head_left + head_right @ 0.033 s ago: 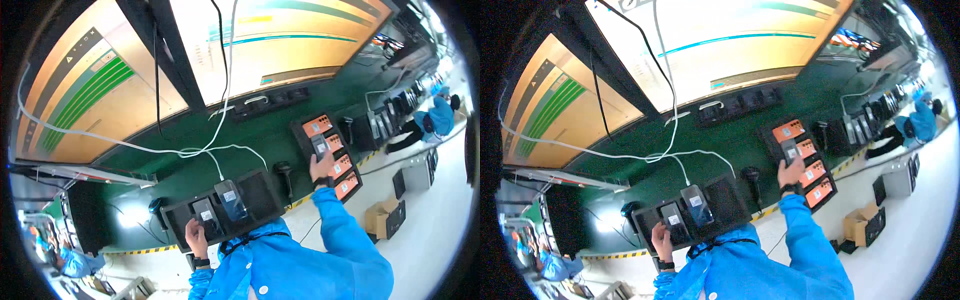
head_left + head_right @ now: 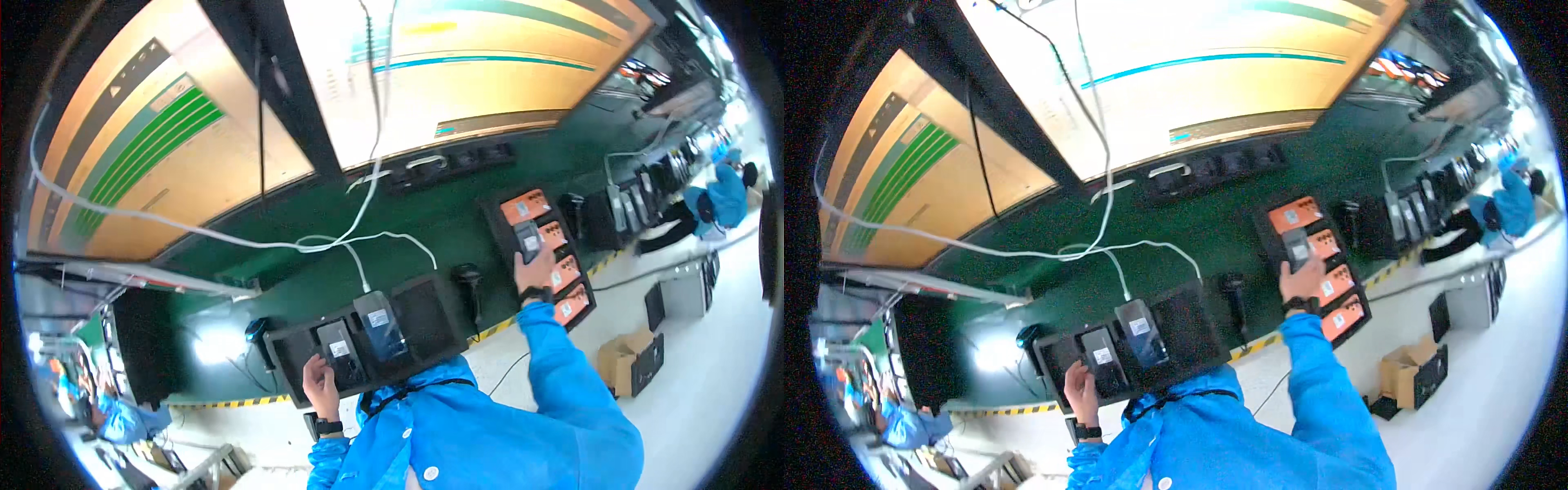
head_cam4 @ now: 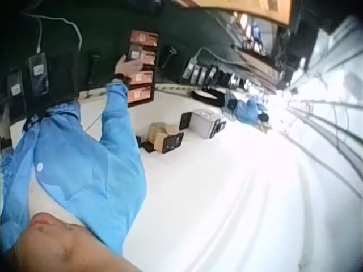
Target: Testing smartphones on a manufacturing assembly line using computer-linked cables and barcode scanners.
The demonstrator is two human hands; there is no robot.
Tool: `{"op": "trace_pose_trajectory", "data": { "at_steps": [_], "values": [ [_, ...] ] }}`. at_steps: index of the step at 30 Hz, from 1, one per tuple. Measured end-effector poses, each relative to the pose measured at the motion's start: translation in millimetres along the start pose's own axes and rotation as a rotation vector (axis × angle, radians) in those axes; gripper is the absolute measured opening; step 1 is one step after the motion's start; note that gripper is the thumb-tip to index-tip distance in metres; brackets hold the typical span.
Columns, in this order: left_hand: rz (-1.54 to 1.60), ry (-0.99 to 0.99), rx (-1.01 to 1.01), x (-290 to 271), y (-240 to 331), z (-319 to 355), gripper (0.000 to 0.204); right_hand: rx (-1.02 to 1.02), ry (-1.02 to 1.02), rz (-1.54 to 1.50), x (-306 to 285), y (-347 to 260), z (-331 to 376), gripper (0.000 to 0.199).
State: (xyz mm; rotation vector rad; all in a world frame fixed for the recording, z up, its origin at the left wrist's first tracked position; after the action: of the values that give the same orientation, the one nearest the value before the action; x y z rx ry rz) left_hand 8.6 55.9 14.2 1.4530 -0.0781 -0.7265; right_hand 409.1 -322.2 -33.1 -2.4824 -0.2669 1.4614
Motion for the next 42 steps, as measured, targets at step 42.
{"op": "trace_pose_trajectory", "data": {
  "at_steps": [42],
  "values": [
    [-0.085, -0.344, 0.040, -114.1, 14.4, -34.9, 0.031, 0.692, -1.138, -1.523, -49.2, -351.2, 329.1, 0.036]
  ]
}}
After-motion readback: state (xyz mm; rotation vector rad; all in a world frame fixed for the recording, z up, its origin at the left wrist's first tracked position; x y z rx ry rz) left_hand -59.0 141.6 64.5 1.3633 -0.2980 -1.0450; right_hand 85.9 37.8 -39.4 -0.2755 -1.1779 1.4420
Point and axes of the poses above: each hand's wrist, its own z-axis away from the middle knuckle, its own x-axis out of the palm, y = z × x, the point moved 3 cm from there along -z, towards the middle knuckle, and after that the axes turned 4 degrees about y, right-handed, at the moved point
